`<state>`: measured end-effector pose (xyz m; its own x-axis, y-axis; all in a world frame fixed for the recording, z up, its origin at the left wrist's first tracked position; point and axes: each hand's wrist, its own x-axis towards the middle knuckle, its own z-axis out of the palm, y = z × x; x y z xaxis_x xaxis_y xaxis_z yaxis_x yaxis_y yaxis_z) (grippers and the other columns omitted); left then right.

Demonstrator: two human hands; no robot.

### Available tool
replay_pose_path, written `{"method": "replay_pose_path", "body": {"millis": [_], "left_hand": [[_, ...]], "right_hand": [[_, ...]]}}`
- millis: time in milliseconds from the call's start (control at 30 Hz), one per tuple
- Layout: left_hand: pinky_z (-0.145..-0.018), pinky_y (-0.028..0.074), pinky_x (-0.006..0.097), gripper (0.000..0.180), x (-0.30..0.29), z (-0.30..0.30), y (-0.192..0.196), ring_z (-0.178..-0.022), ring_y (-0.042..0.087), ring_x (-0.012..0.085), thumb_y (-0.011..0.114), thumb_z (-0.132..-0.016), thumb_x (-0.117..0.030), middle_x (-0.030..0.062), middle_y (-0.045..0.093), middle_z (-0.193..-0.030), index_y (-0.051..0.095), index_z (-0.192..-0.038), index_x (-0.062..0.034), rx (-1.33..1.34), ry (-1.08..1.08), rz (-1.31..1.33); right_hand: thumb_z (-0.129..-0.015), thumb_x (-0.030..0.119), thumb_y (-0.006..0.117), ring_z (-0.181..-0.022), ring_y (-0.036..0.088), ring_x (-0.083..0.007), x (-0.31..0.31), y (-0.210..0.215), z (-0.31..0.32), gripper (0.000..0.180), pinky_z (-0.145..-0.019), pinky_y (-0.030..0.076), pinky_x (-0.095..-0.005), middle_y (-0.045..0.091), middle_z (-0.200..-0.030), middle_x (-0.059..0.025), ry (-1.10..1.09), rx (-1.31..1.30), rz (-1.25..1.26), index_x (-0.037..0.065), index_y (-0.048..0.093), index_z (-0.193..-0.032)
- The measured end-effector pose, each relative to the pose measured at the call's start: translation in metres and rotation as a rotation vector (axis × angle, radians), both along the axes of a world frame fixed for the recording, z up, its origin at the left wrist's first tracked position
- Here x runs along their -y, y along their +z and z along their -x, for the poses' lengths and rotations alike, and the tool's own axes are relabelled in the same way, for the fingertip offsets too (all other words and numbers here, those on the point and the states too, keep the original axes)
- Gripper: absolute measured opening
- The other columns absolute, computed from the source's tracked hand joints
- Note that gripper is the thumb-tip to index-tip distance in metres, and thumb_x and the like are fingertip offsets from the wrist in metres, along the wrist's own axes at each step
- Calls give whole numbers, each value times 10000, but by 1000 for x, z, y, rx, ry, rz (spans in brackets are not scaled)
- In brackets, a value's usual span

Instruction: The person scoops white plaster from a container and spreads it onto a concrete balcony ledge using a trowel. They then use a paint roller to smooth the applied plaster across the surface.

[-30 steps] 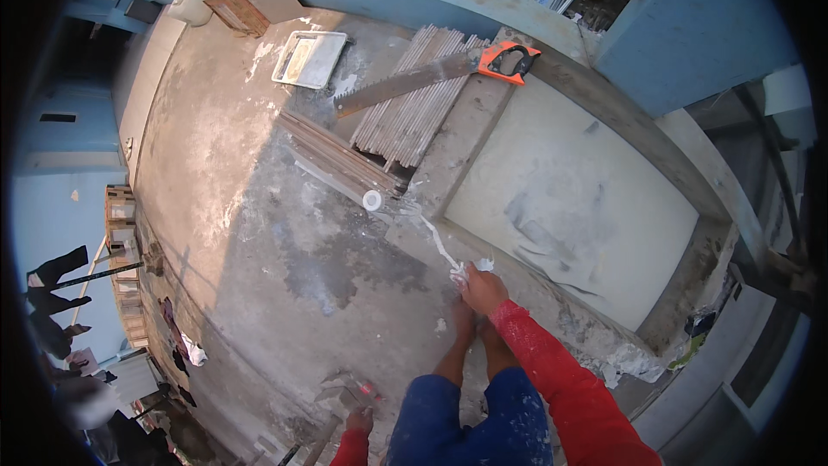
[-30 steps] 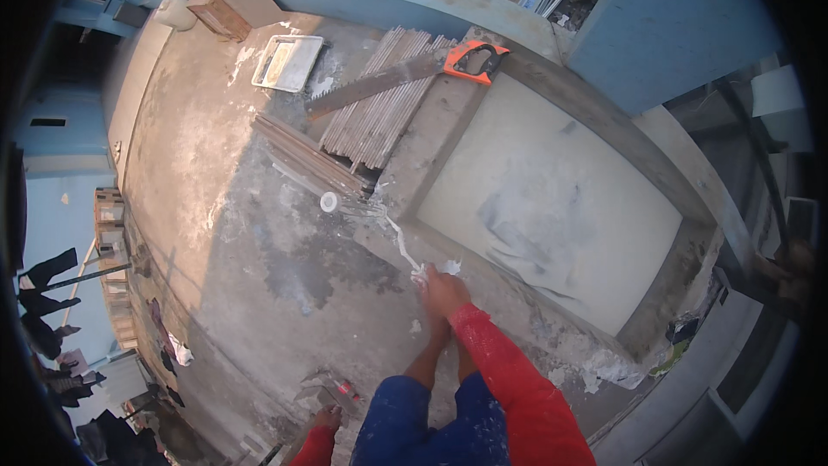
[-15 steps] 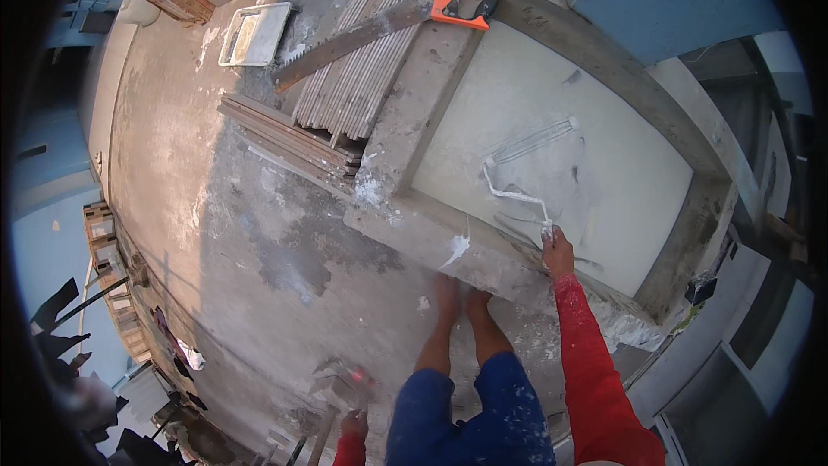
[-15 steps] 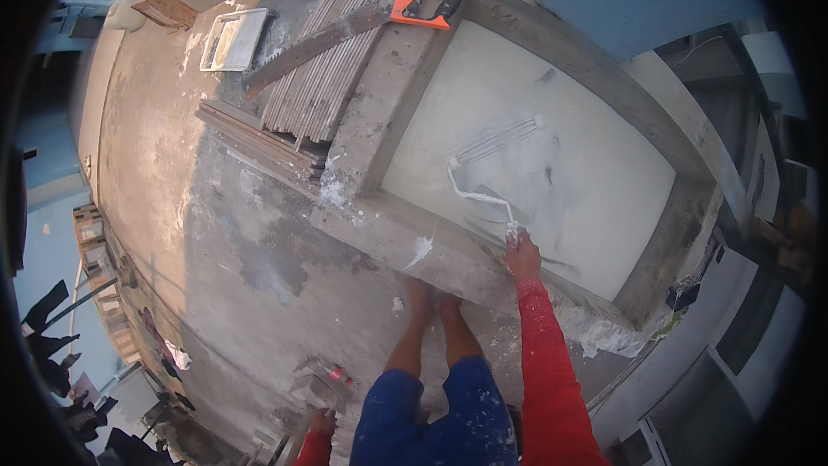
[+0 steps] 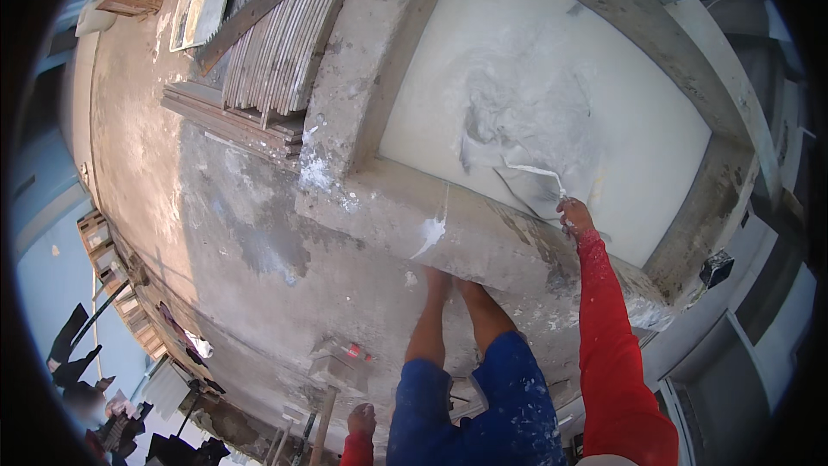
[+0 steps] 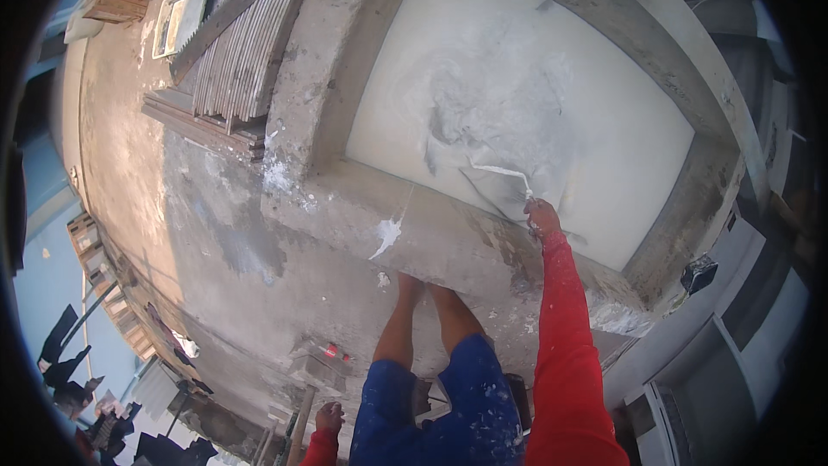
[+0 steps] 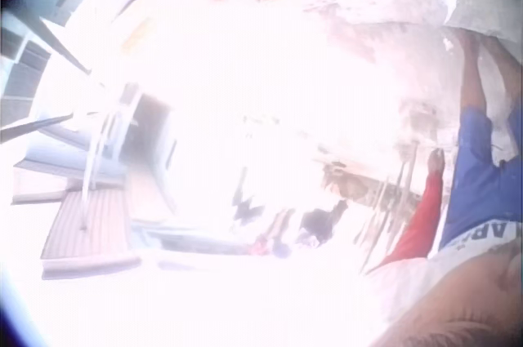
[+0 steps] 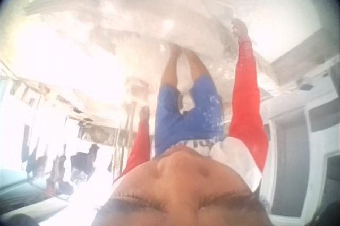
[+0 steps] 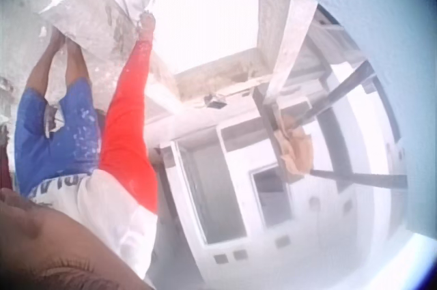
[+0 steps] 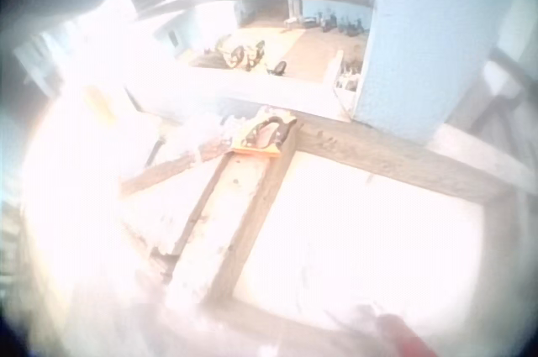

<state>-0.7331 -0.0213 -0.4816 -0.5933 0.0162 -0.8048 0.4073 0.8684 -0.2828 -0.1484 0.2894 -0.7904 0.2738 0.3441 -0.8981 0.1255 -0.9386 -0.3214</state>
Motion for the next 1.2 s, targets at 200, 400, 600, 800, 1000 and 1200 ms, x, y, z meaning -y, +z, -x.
{"method": "replay_pose_path", "body": {"millis": [200, 400, 600, 800, 1000, 1200], "left_hand": [[-735, 550, 370, 374, 11, 12, -33, -774, 711, 247, 585, -908, -339, 156, 727, -877, 696, -1086, -28, 53, -140, -73], [-572, 541, 318, 360, 8, 13, -44, -647, 672, 161, 592, -945, -283, 113, 714, -833, 664, -1127, 19, 62, -152, -111], [-904, 507, 448, 450, -3, 23, -43, -1026, 663, 373, 586, -895, -414, 225, 696, -1064, 689, -1146, -54, 78, -89, -100], [-538, 514, 315, 351, -2, 45, -70, -613, 644, 156, 594, -943, -277, 79, 680, -768, 665, -1158, -9, 91, -250, -353], [-549, 511, 309, 330, -6, 66, -95, -637, 644, 146, 573, -957, -264, 73, 670, -752, 659, -1163, -21, 190, -230, -426], [-650, 524, 296, 322, -106, 67, -65, -776, 657, 146, 541, -981, -244, 87, 687, -897, 626, -1213, -38, 226, -197, -509]], "right_hand": [[-952, 334, 552, -474, 485, -164, -49, -12, 27, 303, -436, 393, -336, 540, -664, -47, 96, -133, -516, 42, 604, -892], [-909, 274, 648, -515, 567, -244, -97, 114, 116, 295, -464, 444, -379, 569, -686, -84, -272, -97, -374, 13, 541, -995], [-880, 219, 643, -759, 611, -471, -89, 236, 177, 330, -630, 494, -491, 632, -836, -260, 544, 231, -714, -16, 524, -1078], [-893, 243, 589, -806, 631, -459, -92, 225, 272, 372, -693, 502, -534, 656, -895, -256, 795, 114, -676, 3, 503, -1164], [-896, 248, 576, -797, 635, -462, -89, 230, 287, 423, -706, 501, -541, 664, -851, -252, 826, 163, -574, -5, 460, -1215], [-911, 296, 570, -876, 636, -461, -87, 254, 286, 396, -773, 502, -529, 668, -910, -263, 725, 127, -458, 7, 498, -1171]]}}
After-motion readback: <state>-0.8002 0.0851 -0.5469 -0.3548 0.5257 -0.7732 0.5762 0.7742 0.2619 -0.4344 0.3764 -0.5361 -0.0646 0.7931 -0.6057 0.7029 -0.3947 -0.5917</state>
